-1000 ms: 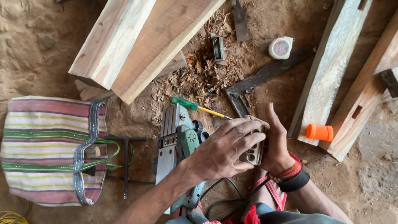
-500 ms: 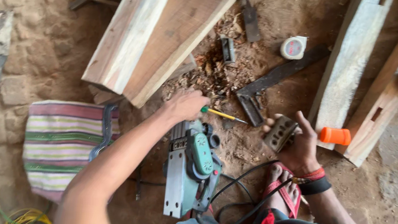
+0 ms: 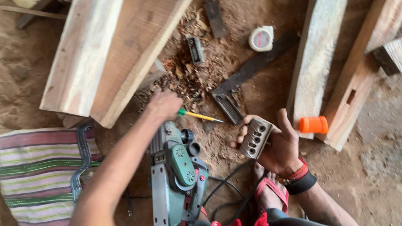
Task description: The person sits on the ground and uses a T-handle wrench and a screwdriver to adjust components on a handheld power tool. They loosen and tighten parts, remove a metal guide, and then reattach it.
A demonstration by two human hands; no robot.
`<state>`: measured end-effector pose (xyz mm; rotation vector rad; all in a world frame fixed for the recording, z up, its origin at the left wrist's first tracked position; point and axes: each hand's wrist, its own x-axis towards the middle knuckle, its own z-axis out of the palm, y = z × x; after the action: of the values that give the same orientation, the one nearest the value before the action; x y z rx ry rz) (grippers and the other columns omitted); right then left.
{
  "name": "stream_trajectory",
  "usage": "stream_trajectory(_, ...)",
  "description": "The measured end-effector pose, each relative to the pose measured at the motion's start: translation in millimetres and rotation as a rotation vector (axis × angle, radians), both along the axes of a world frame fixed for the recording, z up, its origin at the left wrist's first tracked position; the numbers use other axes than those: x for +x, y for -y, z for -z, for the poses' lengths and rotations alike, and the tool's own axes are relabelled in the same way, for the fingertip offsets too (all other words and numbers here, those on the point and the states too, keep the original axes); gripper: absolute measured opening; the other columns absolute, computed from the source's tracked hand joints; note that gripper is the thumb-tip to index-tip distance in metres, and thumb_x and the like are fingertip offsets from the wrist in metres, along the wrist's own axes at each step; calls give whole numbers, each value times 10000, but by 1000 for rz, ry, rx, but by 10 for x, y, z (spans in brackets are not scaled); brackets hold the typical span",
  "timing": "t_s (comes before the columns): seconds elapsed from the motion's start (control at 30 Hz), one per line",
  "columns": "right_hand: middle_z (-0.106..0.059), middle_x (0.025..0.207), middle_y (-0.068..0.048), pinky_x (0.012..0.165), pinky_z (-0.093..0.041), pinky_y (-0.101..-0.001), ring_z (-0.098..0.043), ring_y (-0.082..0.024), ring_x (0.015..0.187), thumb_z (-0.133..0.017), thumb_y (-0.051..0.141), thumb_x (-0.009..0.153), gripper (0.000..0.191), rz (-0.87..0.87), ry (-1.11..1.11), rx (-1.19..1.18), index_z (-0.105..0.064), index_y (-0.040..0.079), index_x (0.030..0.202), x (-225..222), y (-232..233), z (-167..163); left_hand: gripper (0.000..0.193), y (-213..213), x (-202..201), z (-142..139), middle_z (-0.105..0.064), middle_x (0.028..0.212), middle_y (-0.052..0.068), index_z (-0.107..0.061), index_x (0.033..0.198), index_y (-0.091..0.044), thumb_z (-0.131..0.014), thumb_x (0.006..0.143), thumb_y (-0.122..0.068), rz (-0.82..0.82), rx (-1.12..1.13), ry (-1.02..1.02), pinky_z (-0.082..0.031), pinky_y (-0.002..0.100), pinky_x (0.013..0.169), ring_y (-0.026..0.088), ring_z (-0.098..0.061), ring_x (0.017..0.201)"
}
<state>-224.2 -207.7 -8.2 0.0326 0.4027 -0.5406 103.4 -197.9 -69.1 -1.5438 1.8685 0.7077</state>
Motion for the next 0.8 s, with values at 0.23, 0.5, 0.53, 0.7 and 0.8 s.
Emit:
stream_trajectory(0.23,-632,1052,-156,980,-476,-509,-624,-301,978,-447,738,999,800,91,149,-15,-564,-2,1280,-163,-65,-142,286,-207,67,-709,-676,789,105,-682,1188,-99,-551,934,-84,-182,-285,-412,-497,357,474,157,-526,527)
stream_trajectory(0.5,-608,1079,-117,942,-492,-461,-600,-264,992,-456,692,1012,723,69,57,-156,-549,28,1282,-266,-85,-68,383,-829,-107,-1845,-732,835,79,-687,1265,-106,-422,989,-126,-301,-551,-715,-347,270,217,88,-418,355)
stream_trajectory(0.53,-610,1070,-111,907,-501,-459,-604,-265,985,-456,684,1017,691,58,14,-208,-550,38,1243,-264,-80,-45,372,-899,-179,-1899,-734,820,87,-706,1242,-90,-443,979,-110,-235,-617,-718,-346,273,205,91,-413,351)
stream_trajectory(0.7,-587,1002,-76,783,-471,-339,-564,-194,911,-427,665,1053,656,204,-417,-508,-573,38,1177,-231,-156,-2,225,-1054,-546,-2078,-740,840,70,-757,1106,-96,-743,953,-261,-6,-824,-768,-444,245,310,85,-577,492)
stream_trajectory(0.8,-591,960,-88,765,-443,-304,-537,-167,879,-414,658,1061,652,307,-438,-624,-595,40,1159,-233,-196,-69,272,-1077,-706,-2197,-698,783,23,-771,1144,-132,-776,897,-244,-166,-764,-777,-529,281,437,112,-639,558)
